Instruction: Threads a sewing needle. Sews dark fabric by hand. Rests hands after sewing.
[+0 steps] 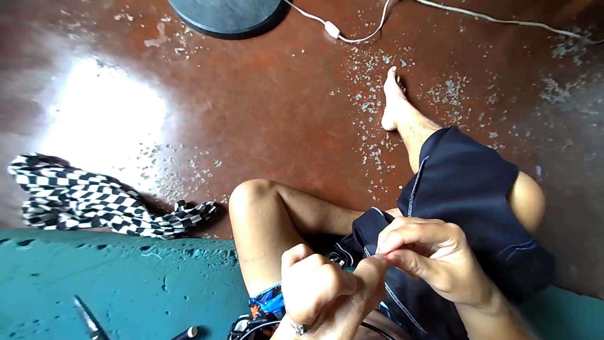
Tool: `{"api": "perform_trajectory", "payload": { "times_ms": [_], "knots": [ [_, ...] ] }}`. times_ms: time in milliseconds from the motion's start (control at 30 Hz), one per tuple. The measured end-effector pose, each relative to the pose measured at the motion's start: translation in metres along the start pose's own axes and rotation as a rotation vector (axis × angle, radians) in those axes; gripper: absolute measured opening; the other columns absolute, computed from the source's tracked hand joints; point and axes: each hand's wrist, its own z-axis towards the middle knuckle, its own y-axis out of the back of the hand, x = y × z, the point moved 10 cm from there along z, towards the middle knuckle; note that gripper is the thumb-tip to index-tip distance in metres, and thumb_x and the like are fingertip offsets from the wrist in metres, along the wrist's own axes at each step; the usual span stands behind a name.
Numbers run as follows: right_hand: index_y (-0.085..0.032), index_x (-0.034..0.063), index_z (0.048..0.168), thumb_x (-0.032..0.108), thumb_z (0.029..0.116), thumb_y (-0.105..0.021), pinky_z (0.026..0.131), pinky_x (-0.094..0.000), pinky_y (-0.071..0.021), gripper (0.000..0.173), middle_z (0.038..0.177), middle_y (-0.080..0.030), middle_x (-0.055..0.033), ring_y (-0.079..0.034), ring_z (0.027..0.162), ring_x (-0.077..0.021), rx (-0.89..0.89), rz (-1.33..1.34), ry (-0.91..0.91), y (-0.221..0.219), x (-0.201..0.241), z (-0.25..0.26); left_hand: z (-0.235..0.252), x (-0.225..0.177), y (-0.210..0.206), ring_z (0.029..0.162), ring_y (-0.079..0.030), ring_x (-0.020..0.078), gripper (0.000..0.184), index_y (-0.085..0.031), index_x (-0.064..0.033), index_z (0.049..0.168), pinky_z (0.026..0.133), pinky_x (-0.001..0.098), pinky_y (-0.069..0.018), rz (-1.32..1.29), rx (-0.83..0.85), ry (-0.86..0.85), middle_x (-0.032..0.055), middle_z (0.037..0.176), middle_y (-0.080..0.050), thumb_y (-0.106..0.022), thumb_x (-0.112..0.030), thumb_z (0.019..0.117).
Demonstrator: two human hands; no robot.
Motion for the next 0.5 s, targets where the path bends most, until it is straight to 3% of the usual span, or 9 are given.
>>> {"api": "perform_trajectory", "payload": {
  "times_ms": [500],
  "knots": [
    [-0.073, 0.0039, 0.103, 0.014, 0.1009, -0.066, 0.073, -0.0073, -0.0512, 0.012, 0.099, -0.072, 0.0036, -0.062, 0.083, 0.0082, -0.004, -0.046, 0.028, -0.0007, 0.0025, 0.0008, -0.0005, 0.0007, -0.0030, 0.075, -0.043, 0.0072, 0.011, -0.060, -0.0157, 0.092, 0.076, 0.0200, -0.0336, -0.012, 0.006, -0.003, -0.0019, 0.085, -0.045, -0.070, -0.014, 0.0936]
  ]
}}
